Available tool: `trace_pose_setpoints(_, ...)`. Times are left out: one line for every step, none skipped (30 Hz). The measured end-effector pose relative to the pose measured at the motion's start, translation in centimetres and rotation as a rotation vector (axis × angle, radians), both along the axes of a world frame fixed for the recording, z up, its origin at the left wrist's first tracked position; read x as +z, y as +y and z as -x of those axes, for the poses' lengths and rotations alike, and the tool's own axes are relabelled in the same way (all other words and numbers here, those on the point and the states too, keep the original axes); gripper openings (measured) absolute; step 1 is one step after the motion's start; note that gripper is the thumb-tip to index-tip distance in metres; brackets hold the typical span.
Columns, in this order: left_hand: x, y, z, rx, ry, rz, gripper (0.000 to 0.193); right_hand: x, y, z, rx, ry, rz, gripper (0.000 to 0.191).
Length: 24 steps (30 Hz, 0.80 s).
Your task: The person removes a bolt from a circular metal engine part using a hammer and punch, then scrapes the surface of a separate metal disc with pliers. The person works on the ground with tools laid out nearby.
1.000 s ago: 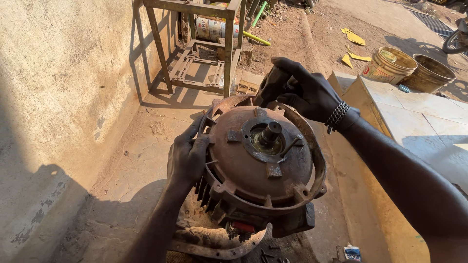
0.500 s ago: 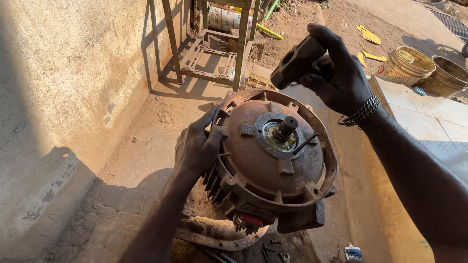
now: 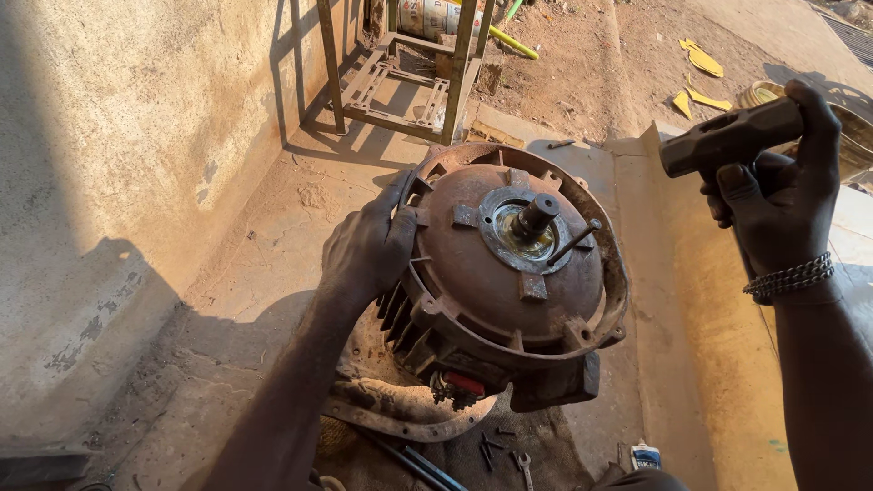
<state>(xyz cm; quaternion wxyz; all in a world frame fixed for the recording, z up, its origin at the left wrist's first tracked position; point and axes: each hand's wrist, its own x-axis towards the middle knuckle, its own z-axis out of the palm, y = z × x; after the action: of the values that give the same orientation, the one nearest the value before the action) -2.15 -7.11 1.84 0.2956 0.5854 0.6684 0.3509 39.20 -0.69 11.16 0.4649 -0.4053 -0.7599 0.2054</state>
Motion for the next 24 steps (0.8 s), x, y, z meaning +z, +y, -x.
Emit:
trace_pose_setpoints(0.0,-0.1,-0.1,-0.006,0.009,-0.025,0.058,0.4,-0.8,-0.4,-0.002,-0.011,-0.009,0.066)
trace_pose_setpoints(-0.1,-0.1,-0.1,-0.011,0.019,-0.052,0.058,0.7,-1.4,-0.5,-0.003,-0.036,-0.019,0.067)
trace_pose_setpoints(-0.2,-0.1,-0.2,-0.016,0.029,-0.080,0.057,0.7,-1.9,-0.6,-0.009,-0.051,-0.022,0.067)
trace_pose_setpoints(-0.3,0.0,-0.2,-0.013,0.028,-0.065,0.058,0.8,-2.4,-0.7,-0.015,-0.066,-0.026,0.068)
trace_pose_setpoints(-0.4,0.1,-0.1,-0.010,0.027,-0.048,0.058,0.5,-2.9,-0.8,-0.026,-0.071,-0.022,0.068)
trace_pose_setpoints(-0.6,0.0,-0.2,-0.007,0.023,-0.027,0.059,0.1,-3.3,-0.8,-0.051,-0.062,-0.007,0.067)
trace_pose_setpoints(-0.7,0.0,-0.2,-0.004,0.008,-0.036,0.059,-0.5,-3.7,-1.0,-0.075,-0.054,0.008,0.067)
trace_pose_setpoints(-0.8,0.2,-0.1,-0.001,-0.007,-0.051,0.059,-1.3,-3.7,-1.0,-0.115,-0.029,0.023,0.067)
trace_pose_setpoints(-1.0,0.3,-0.1,0.000,-0.022,-0.063,0.059,-2.2,-3.9,-1.1,-0.157,-0.004,0.041,0.067)
trace_pose_setpoints(-1.2,0.4,-0.1,-0.002,-0.051,-0.041,0.060,-3.3,-4.0,-1.3,-0.175,0.060,0.082,0.067)
trace_pose_setpoints(-1.3,0.5,-0.1,-0.002,-0.078,-0.021,0.061,-4.6,-3.8,-1.4,-0.190,0.126,0.120,0.068)
trace_pose_setpoints(-1.5,0.5,-0.2,-0.001,-0.105,0.001,0.063,-5.9,-3.9,-1.7,-0.206,0.191,0.161,0.069)
trace_pose_setpoints(-1.7,0.4,-0.3,-0.011,-0.127,0.000,0.061,-7.6,-4.0,-1.9,-0.267,0.237,0.224,0.068)
trace_pose_setpoints(-1.9,0.5,-0.3,-0.018,-0.146,-0.006,0.060,-9.4,-4.1,-2.1,-0.322,0.286,0.284,0.067)
trace_pose_setpoints(-2.1,0.6,-0.3,-0.024,-0.164,-0.016,0.058,-11.1,-4.2,-2.4,-0.364,0.359,0.350,0.063)
trace_pose_setpoints(-2.4,0.5,-0.3,-0.019,-0.205,-0.075,0.058,-13.2,-4.3,-2.7,-0.402,0.434,0.416,0.059)
trace_pose_setpoints(-2.6,0.4,-0.3,-0.013,-0.245,-0.134,0.058,-15.4,-4.5,-3.0,-0.449,0.510,0.484,0.051)
trace_pose_setpoints(-2.9,0.3,-0.3,-0.008,-0.283,-0.192,0.059,-17.6,-4.8,-3.3,-0.494,0.586,0.554,0.043)
trace_pose_setpoints(-3.2,0.3,-0.4,0.005,-0.317,-0.178,0.058,-19.8,-5.1,-3.7,-0.549,0.649,0.624,0.035)
trace_pose_setpoints(-3.5,0.3,-0.5,0.018,-0.350,-0.164,0.058,-22.0,-5.2,-4.0,-0.602,0.710,0.696,0.027)
trace_pose_setpoints(-3.8,0.4,-0.4,0.030,-0.376,-0.149,0.058,-23.8,-4.8,-4.3,-0.587,0.831,0.813,0.024)
trace_pose_setpoints(-4.0,0.6,-0.4,0.032,-0.371,-0.193,0.057,-25.6,-4.6,-4.7,-0.576,0.963,0.936,0.021)
trace_pose_setpoints(-4.3,0.6,-0.6,0.027,-0.373,-0.226,0.055,-27.4,-5.2,-5.0,-0.576,1.092,1.060,0.019)
trace_pose_setpoints(-4.6,0.7,-0.8,0.023,-0.382,-0.261,0.054,-29.0,-5.8,-5.1,-0.580,1.169,1.128,0.017)
